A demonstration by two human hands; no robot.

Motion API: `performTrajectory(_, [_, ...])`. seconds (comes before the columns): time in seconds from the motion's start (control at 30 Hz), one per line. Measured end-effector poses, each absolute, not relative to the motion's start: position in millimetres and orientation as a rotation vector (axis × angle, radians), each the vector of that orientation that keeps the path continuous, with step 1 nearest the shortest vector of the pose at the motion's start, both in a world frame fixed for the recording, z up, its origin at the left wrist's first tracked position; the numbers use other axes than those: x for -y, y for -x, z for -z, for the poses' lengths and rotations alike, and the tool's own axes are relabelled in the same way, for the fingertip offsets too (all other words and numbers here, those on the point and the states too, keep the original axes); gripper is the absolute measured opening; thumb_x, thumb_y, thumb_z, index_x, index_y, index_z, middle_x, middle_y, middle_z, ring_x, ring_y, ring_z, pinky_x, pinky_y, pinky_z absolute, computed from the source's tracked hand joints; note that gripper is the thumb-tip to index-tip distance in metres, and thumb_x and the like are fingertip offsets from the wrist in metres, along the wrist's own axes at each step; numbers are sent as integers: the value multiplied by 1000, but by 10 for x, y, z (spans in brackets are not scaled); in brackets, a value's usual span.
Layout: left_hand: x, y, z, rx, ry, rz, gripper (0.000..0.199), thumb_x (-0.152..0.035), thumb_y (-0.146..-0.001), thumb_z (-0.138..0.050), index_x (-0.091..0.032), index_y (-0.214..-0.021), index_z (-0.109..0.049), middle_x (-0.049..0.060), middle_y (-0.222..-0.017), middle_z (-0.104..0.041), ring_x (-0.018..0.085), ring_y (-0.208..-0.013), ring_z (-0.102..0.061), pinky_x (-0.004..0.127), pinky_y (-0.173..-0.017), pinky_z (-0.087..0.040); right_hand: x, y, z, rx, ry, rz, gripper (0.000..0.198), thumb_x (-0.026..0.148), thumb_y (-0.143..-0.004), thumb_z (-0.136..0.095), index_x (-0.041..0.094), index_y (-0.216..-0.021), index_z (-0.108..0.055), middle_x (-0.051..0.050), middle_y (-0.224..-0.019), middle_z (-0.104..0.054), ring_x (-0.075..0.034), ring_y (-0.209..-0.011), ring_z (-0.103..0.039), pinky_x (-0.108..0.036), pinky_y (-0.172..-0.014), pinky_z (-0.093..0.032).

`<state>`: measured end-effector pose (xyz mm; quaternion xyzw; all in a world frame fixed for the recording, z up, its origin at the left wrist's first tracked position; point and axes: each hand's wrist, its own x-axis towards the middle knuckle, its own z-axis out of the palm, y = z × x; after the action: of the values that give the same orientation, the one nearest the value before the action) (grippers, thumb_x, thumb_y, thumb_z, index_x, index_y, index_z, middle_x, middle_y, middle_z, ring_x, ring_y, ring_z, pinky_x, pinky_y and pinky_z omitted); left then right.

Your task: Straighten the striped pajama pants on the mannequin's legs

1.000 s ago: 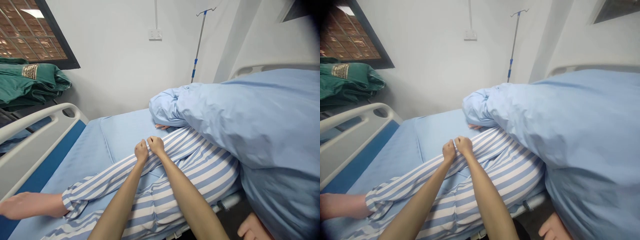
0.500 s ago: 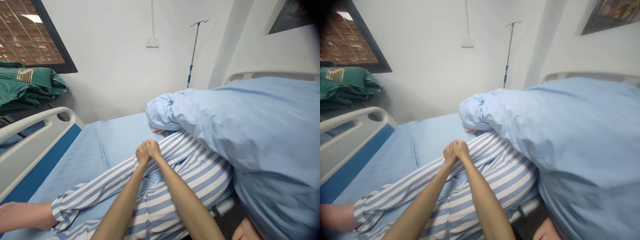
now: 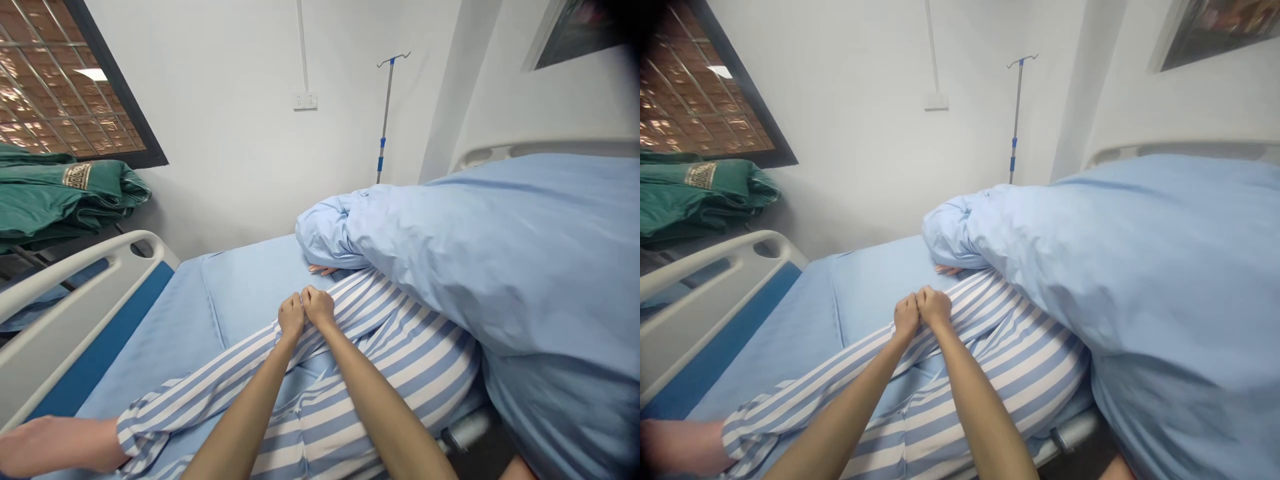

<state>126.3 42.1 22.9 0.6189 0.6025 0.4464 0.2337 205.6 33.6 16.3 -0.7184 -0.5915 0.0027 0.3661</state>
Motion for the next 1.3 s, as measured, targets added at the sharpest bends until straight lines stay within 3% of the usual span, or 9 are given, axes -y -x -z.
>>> performTrajectory(0.13, [-531, -1416, -374, -1514, -1575, -1344, 36, -35, -76, -25, -18, -46, -36, -3, -42, -37, 8, -44, -35, 21, -47, -27, -372, -2093, -161, 1478, 1738, -55, 35, 30, -82, -27, 19, -62, -53, 0, -58, -57, -10, -53, -44, -23, -51, -20])
performTrajectory(0.43, [-361, -1522, -177, -1699, -1869, -1153, 42, -35, -80, -22, -18, -55, -51, 2, -58, -56, 10, -54, -43, 22, -52, -25, -412, -2211, -212, 1411, 1552, -271, 36, 30, -81, -26, 17, -54, -47, 2, -51, -48, -9, -51, -38, -20, -49, -24])
performTrajectory(0.77, [-358, -1525, -176, -1771, -1900, -1134, 44, -39, -79, -19, -17, -47, -40, 0, -50, -47, 9, -50, -37, 22, -48, -23, -421, -2610, -398, 1455, 1656, -205, 40, 33, -83, -23, 16, -64, -54, 0, -56, -52, -10, -54, -42, -20, -51, -24])
performTrajectory(1.03, [-575, -1624, -440, -1414, -1699, -1288, 42, -38, -78, -21, -18, -44, -36, -2, -42, -38, 8, -45, -37, 21, -48, -29, -433, -2562, -263, 1432, 1760, -131, 39, 34, -84, -24, 18, -63, -53, -1, -59, -55, -11, -56, -44, -21, -52, -22])
performTrajectory(1.13, [-616, -1781, -444, -1418, -1725, -1256, 42, -37, -79, -20, -17, -48, -41, 0, -45, -44, 9, -48, -41, 21, -51, -31, -447, -2579, -239, 1405, 1730, -149, 40, 35, -83, -22, 19, -64, -53, 0, -59, -55, -11, -56, -44, -21, -52, -23])
performTrajectory(1.3, [-557, -1901, -299, -1522, -1967, -1040, 37, -34, -80, -25, -18, -68, -56, 5, -73, -60, 12, -68, -50, 22, -62, -32, -460, -2655, -277, 1391, 1656, -236, 40, 34, -82, -23, 17, -64, -53, -1, -62, -57, -11, -57, -45, -19, -53, -28])
